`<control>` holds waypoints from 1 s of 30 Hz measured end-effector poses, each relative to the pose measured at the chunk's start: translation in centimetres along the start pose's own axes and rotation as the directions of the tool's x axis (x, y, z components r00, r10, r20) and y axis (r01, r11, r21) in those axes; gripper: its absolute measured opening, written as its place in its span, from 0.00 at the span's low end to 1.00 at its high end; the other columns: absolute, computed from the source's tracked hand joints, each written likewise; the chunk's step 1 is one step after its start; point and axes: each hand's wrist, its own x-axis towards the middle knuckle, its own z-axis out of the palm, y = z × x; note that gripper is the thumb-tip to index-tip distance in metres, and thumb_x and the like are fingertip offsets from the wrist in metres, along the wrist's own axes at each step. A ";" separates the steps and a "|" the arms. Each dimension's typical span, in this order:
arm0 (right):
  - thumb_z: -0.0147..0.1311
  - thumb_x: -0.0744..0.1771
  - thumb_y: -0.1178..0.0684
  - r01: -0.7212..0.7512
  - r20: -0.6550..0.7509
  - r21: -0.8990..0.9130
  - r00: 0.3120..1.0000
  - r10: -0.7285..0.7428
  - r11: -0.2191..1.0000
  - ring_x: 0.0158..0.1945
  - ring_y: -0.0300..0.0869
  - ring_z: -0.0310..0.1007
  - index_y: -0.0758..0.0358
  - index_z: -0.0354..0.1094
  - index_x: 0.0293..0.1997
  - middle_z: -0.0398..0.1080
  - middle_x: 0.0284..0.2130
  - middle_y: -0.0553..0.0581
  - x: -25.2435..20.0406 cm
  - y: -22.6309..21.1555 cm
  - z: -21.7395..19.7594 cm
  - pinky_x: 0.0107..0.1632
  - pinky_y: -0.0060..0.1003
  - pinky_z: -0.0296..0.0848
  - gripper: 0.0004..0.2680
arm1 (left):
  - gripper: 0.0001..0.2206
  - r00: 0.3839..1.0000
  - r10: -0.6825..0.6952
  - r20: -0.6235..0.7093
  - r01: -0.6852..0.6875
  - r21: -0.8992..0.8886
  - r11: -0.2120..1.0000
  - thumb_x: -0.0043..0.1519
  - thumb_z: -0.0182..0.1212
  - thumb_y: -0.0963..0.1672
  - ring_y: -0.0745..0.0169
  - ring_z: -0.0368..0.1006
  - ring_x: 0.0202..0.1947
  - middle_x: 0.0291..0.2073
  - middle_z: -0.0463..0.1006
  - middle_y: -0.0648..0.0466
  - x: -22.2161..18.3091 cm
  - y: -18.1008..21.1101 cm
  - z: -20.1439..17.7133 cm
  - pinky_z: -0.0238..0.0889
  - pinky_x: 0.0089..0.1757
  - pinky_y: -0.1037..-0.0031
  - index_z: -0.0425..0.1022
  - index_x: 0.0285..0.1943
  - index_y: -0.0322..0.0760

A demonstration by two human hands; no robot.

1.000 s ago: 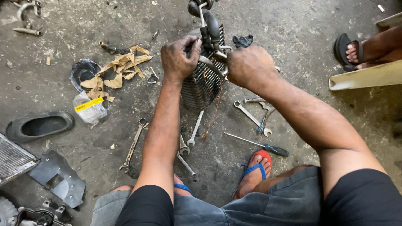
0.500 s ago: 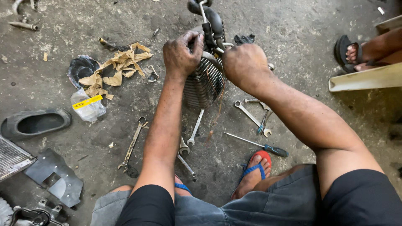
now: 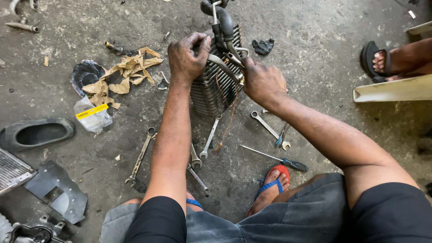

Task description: The person sits on the floor and uses a screwdriver and wrench to tighten connections on a car radiator. They adjust the radiator's position and apply a liquid from a bottle to the connections before continuing to tighten them.

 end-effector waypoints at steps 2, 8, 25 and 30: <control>0.39 0.74 0.48 0.034 -0.022 -0.025 0.999 -0.034 0.999 0.18 0.39 0.59 0.65 0.63 0.55 0.68 0.25 0.56 0.3 0.8 1.0 0.17 0.38 0.65 0.11 | 0.11 0.999 0.036 0.006 -0.036 -0.011 0.999 0.68 0.61 0.50 0.70 0.77 0.20 0.26 0.84 0.58 0.3 -0.5 0.6 0.68 0.26 0.74 0.83 0.40 0.43; 0.38 0.75 0.47 0.072 -0.083 -0.023 0.994 -0.074 0.997 0.19 0.38 0.59 0.63 0.63 0.50 0.68 0.26 0.56 1.0 3.0 3.9 0.20 0.37 0.64 0.11 | 0.12 0.999 0.052 0.016 -0.052 -0.011 0.999 0.68 0.60 0.50 0.72 0.77 0.21 0.26 0.84 0.60 0.4 -1.2 1.5 0.68 0.25 0.76 0.83 0.40 0.43; 0.41 0.71 0.55 0.071 0.039 -0.244 0.997 -0.063 0.967 0.21 0.45 0.71 0.62 0.70 0.50 0.71 0.21 0.57 -2.9 0.4 -3.9 0.22 0.45 0.72 0.09 | 0.10 0.996 0.090 -0.006 -0.090 0.027 0.996 0.66 0.62 0.50 0.69 0.75 0.18 0.24 0.84 0.59 -1.4 0.2 0.5 0.66 0.24 0.73 0.84 0.37 0.45; 0.51 0.68 0.52 0.118 0.113 -0.353 0.990 -0.083 0.928 0.23 0.39 0.64 0.59 0.77 0.39 0.69 0.23 0.54 -3.3 -1.1 -6.2 0.28 0.37 0.66 0.07 | 0.10 0.961 0.239 -0.139 -0.225 0.109 0.968 0.67 0.63 0.51 0.74 0.75 0.23 0.26 0.83 0.59 -2.1 -0.1 1.2 0.67 0.27 0.78 0.83 0.39 0.46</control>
